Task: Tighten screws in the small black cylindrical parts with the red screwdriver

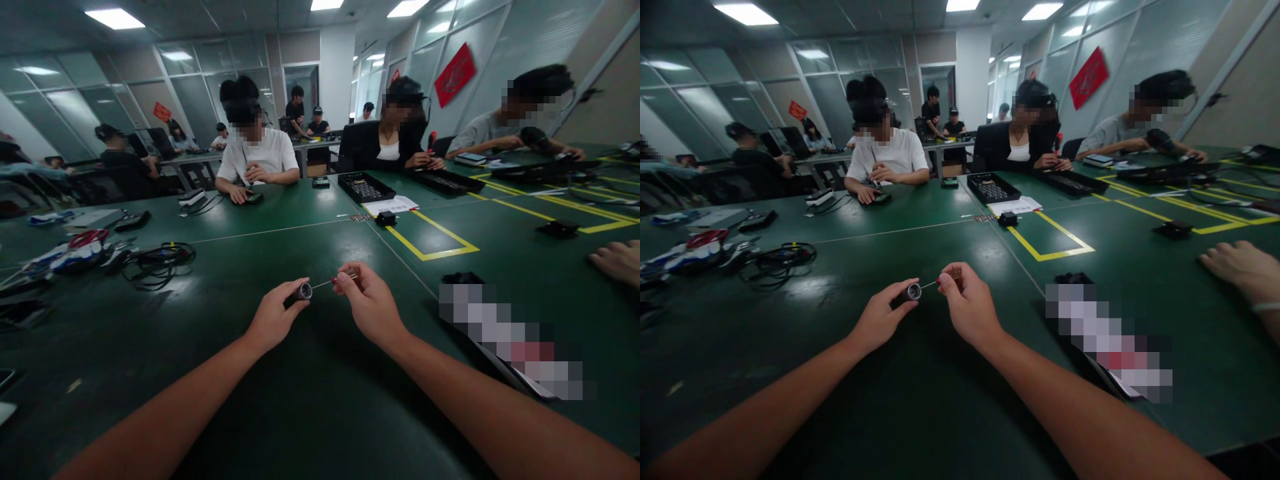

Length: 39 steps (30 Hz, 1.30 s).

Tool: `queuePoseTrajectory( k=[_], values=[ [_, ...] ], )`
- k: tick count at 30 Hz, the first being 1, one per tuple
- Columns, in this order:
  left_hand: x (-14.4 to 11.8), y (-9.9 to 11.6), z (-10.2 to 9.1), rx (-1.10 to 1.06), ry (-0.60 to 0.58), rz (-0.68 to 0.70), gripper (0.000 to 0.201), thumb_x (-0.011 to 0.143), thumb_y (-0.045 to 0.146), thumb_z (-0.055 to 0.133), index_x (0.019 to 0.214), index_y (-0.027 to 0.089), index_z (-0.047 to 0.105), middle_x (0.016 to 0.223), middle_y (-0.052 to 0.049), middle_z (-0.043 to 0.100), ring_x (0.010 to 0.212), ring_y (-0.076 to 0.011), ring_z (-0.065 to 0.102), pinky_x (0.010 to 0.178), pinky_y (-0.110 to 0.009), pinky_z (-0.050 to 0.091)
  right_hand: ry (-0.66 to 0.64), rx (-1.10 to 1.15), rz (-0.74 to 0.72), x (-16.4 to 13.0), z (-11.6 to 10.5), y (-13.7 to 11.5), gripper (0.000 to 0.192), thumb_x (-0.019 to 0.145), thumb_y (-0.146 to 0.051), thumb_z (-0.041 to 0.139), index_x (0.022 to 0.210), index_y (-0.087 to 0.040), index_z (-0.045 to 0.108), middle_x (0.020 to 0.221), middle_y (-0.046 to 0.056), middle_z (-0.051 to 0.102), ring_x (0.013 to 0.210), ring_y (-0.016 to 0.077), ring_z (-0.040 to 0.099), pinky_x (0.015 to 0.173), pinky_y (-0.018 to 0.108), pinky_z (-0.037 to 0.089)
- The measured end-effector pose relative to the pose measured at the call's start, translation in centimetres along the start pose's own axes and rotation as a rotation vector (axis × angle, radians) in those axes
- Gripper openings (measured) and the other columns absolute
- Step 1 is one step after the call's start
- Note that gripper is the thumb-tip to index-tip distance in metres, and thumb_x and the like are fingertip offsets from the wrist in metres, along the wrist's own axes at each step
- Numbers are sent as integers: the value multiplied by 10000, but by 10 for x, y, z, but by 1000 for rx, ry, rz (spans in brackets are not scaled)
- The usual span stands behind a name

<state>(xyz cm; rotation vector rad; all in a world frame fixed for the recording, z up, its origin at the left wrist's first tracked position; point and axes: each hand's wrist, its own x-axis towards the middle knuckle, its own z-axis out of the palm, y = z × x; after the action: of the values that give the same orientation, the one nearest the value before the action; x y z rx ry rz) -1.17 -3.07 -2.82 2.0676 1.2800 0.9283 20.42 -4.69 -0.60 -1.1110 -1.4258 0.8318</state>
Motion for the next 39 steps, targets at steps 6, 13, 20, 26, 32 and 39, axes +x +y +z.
queuePoseTrajectory(
  k=[6, 13, 20, 26, 32, 39],
  values=[
    [0, 2, 0, -3, 2, 5, 429, 935, 237, 645, 1363, 265, 641, 1331, -64, 682, 1240, -241, 621, 1117, -457, 448, -18, 25, 7, -1, 0, -3, 321, 1004, -530, 514, 961, -232, 626, 667, -27, 595, 626, 163, 586, 624, 309, 454],
    [0, 3, 0, -4, 12, -16, 438, 919, 213, 653, 1353, 268, 648, 1315, -63, 687, 1231, -241, 625, 1108, -453, 455, 70, -35, 22, 2, -1, -4, 293, 987, -471, 514, 935, -219, 654, 729, 1, 633, 662, 179, 583, 623, 315, 442],
    [0, 0, 2, 25, 28, -11, 432, 913, 202, 661, 1341, 257, 656, 1307, -65, 694, 1220, -237, 629, 1106, -447, 452, 32, -83, 61, 3, -1, -1, 363, 1007, -533, 466, 934, -229, 649, 763, 14, 655, 688, 195, 610, 624, 323, 455],
    [1, 3, 2, 40, 33, -4, 432, 912, 210, 662, 1341, 267, 658, 1304, -65, 699, 1217, -247, 631, 1089, -455, 466, 58, -43, 10, 2, 0, 2, 248, 985, -414, 514, 1104, -225, 622, 892, 31, 704, 765, 196, 637, 693, 331, 489],
    [1, 6, 0, 57, 24, -11, 429, 907, 203, 669, 1331, 274, 669, 1261, -60, 714, 1174, -250, 648, 1064, -453, 483, 47, -67, 38, 2, 0, 1, 345, 999, -520, 482, 929, -229, 653, 724, 0, 627, 636, 174, 568, 614, 318, 447],
    [1, 2, 4, 85, 61, 7, 427, 922, 211, 670, 1345, 267, 659, 1279, -65, 708, 1181, -249, 645, 1059, -451, 482, 96, 151, 71, 6, 4, 4, 246, 914, -450, 582, 962, -213, 628, 817, 32, 669, 761, 198, 633, 738, 366, 519]
  ],
)
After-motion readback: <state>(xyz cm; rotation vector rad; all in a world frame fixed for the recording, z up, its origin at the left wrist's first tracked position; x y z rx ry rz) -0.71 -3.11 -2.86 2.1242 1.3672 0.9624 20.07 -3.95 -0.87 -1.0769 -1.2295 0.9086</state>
